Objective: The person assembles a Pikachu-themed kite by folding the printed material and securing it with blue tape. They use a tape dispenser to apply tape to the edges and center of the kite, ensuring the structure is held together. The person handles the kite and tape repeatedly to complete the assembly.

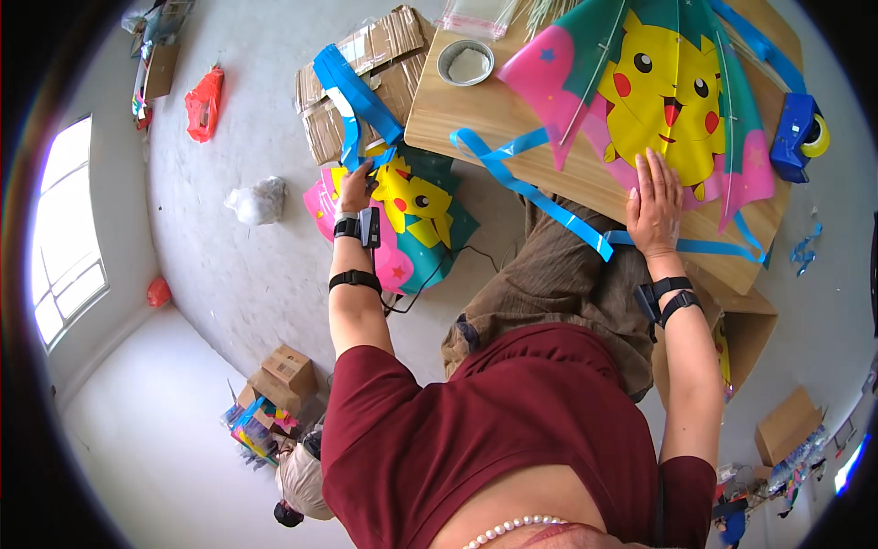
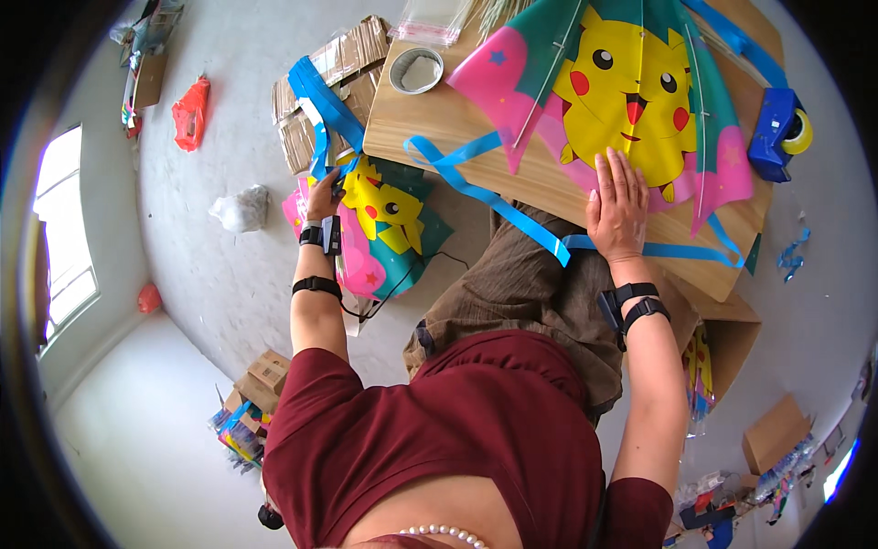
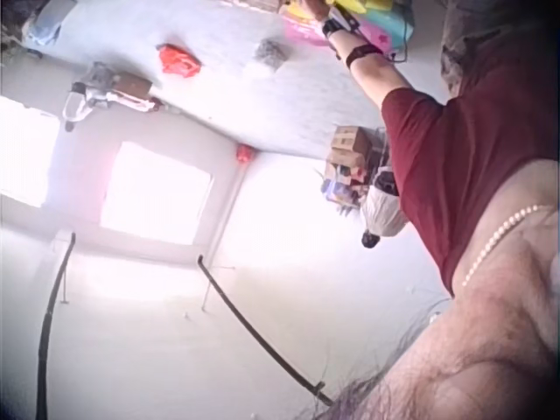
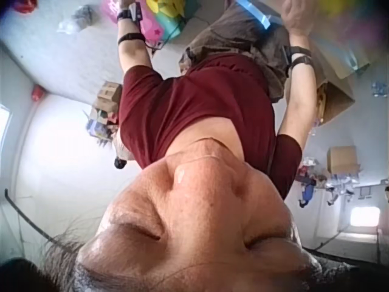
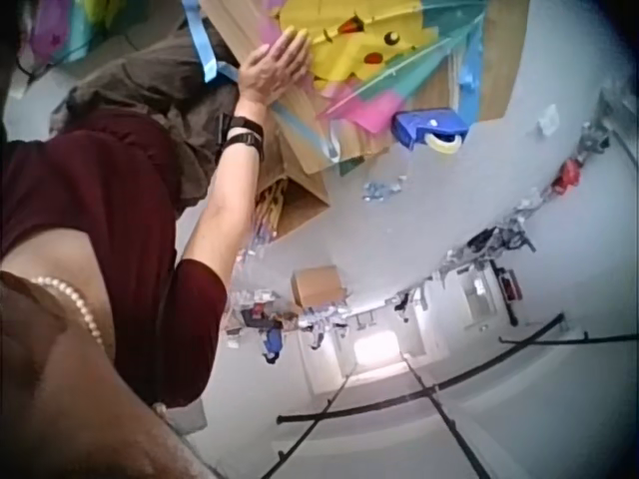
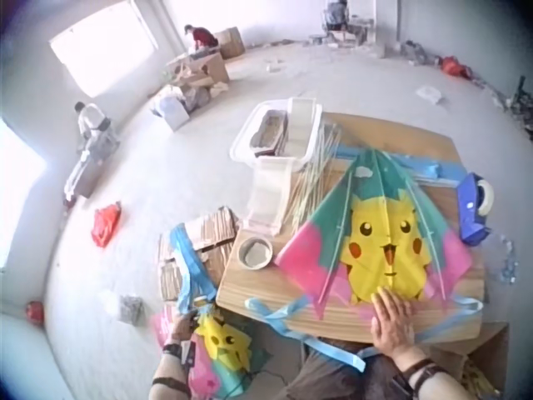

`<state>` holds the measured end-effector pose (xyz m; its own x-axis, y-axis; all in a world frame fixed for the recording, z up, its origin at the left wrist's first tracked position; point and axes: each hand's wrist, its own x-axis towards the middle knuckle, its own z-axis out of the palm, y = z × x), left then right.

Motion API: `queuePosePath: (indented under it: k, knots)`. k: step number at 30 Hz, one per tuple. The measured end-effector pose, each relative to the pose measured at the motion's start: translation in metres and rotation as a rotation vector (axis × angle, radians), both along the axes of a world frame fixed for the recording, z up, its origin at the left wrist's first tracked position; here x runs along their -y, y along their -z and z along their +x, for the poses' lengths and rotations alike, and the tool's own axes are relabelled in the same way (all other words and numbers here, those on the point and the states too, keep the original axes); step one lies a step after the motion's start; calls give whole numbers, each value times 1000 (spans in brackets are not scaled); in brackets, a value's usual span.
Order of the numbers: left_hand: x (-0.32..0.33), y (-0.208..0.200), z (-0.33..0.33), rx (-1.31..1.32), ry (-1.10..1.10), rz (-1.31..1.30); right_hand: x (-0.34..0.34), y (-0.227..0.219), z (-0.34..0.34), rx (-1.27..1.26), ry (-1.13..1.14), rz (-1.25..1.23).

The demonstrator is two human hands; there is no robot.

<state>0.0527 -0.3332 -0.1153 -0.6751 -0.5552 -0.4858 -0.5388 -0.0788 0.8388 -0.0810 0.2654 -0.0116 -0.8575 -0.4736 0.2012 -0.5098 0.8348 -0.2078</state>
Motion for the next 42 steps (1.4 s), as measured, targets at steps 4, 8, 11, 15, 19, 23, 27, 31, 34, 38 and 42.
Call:
queuePosePath:
  k: [4,8,11,15,19,23,27,31,34,38,42]
  knots:
    - [9,-1,-19,224,-86,-66,0,0,1,-1,9,-6]
    - [1,-12,-32,289,-126,-168,-1,1,1,-8,12,-3]
    - [-8,-22,-44,378,-65,-325,-2,-1,2,-3,23,-1]
    - [-3,-21,-34,277,-82,-324,0,-1,2,12,13,-23]
    - [-21,-33,-45,263,-81,-297,-2,-1,1,6,18,-16]
    - [-29,-42,-52,319,-79,-354,-2,-1,1,8,25,-5]
    - [-9,-30,-39,273,-22,-356,0,-2,1,13,16,-10]
    - [0,-30,-32,258,73,-308,-1,0,1,9,18,-8]
    - [10,-34,-27,322,121,-269,-2,0,0,1,17,-10]
    - [26,-36,-13,423,147,-237,-1,0,0,-1,13,-10]
    - [40,-37,-2,467,185,-274,-1,2,0,-2,10,-13]
